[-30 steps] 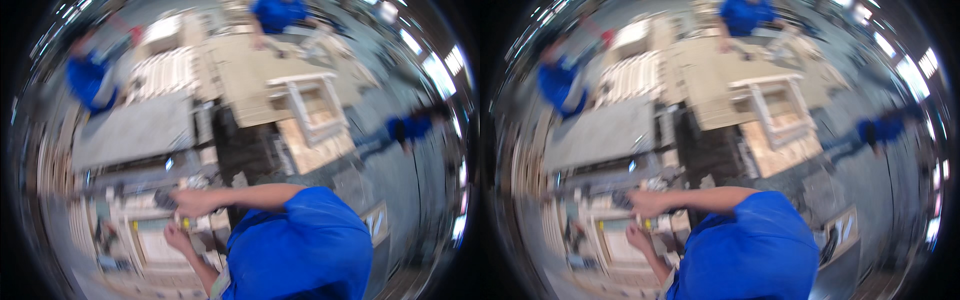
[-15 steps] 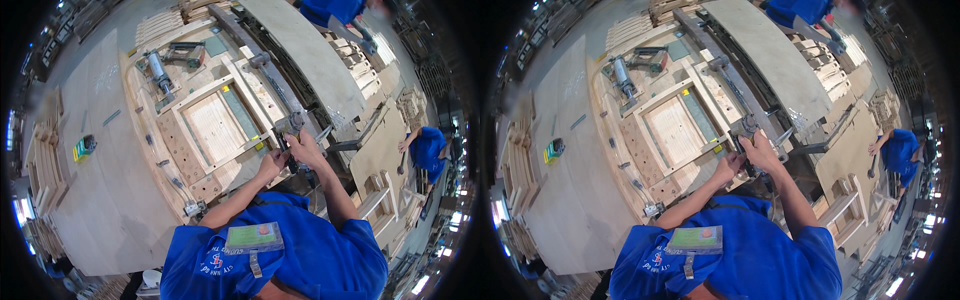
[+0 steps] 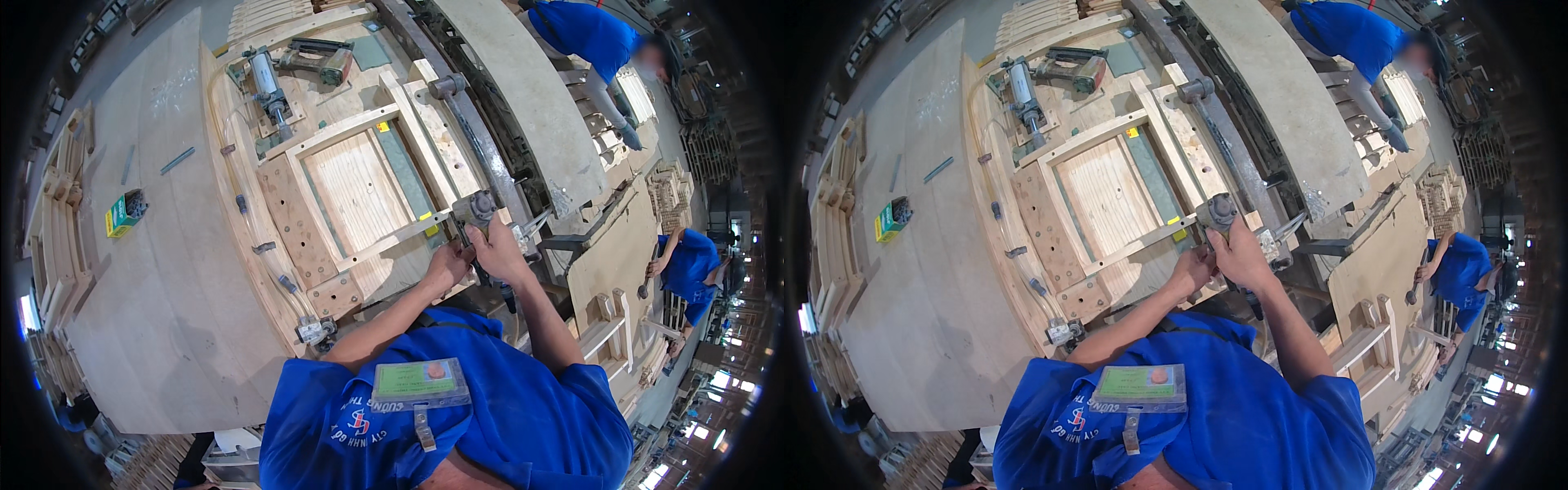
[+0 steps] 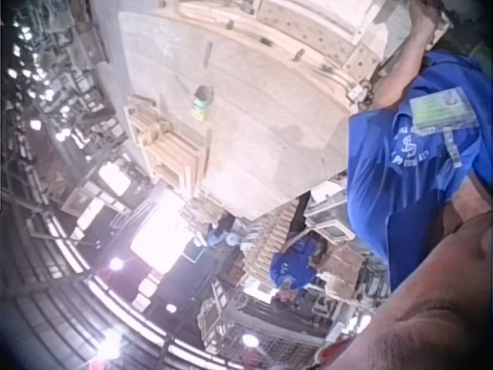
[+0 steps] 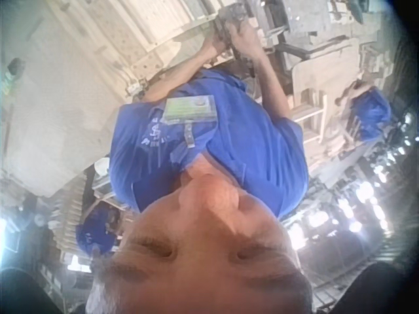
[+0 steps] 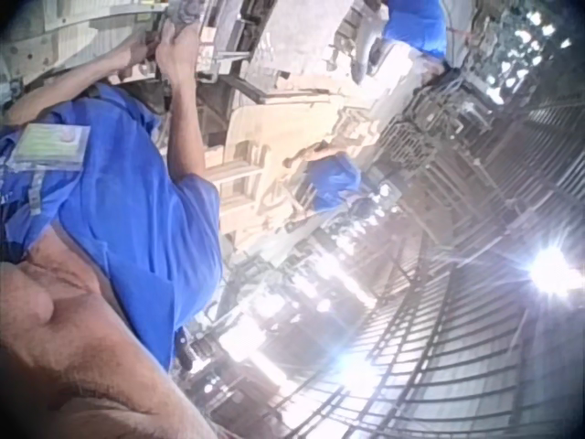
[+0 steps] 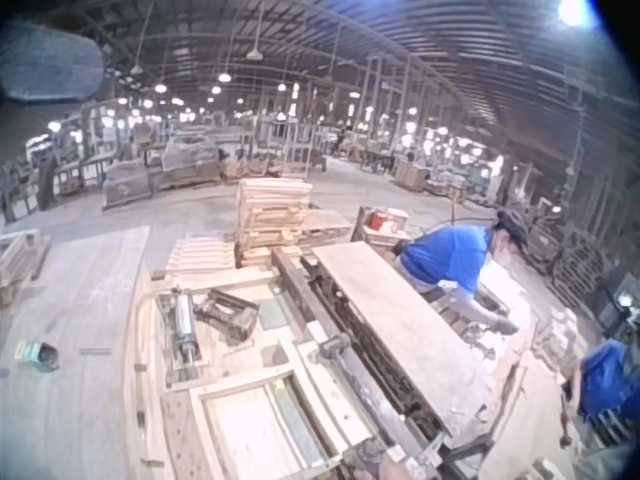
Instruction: The person assembles wooden frames by placing pieces into a jig, tapping them with a hammer, and securing them with a nail gun. The person repeats this process for multiple frames.
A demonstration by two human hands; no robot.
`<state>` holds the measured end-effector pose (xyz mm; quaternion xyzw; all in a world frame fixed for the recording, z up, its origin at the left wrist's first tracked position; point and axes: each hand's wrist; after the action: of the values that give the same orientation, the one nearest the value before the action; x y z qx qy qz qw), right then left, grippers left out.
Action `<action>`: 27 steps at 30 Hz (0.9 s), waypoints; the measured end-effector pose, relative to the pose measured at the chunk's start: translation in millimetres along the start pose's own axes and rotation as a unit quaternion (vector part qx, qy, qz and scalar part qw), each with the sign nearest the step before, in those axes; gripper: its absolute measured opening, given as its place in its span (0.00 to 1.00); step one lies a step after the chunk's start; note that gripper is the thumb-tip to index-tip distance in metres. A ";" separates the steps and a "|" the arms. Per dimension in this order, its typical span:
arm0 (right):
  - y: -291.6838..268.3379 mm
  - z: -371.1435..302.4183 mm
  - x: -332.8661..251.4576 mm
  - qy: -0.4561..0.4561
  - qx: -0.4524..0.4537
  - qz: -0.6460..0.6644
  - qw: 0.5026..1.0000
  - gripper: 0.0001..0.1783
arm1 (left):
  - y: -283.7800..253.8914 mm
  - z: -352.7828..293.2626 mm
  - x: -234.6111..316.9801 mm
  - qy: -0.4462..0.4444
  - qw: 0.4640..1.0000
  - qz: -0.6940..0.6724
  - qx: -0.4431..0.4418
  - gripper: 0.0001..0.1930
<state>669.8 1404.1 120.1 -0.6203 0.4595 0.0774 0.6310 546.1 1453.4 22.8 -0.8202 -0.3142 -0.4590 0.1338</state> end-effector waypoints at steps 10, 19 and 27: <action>10.8 -4.3 -7.4 0.029 0.003 -0.035 0.999 0.23 | -3.6 1.4 -3.2 0.018 0.999 0.022 -0.017 0.20; -10.8 34.9 -21.9 0.049 0.039 0.040 0.997 0.25 | -17.4 -0.1 49.4 0.068 0.991 0.064 0.091 0.24; 8.4 150.0 -84.4 0.035 0.024 0.198 0.979 0.21 | -67.4 73.2 92.6 0.097 0.951 -0.029 0.291 0.21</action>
<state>689.0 1573.8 142.3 -0.5037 0.5972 0.1679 0.6012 587.3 1578.6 55.9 -0.6875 -0.4436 -0.4287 0.3830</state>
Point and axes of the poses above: each hand's wrist, its own z-axis towards the middle knuckle, its own y-axis out of the palm, x = y × z, and after that the axes turned 4 degrees about x, right-handed
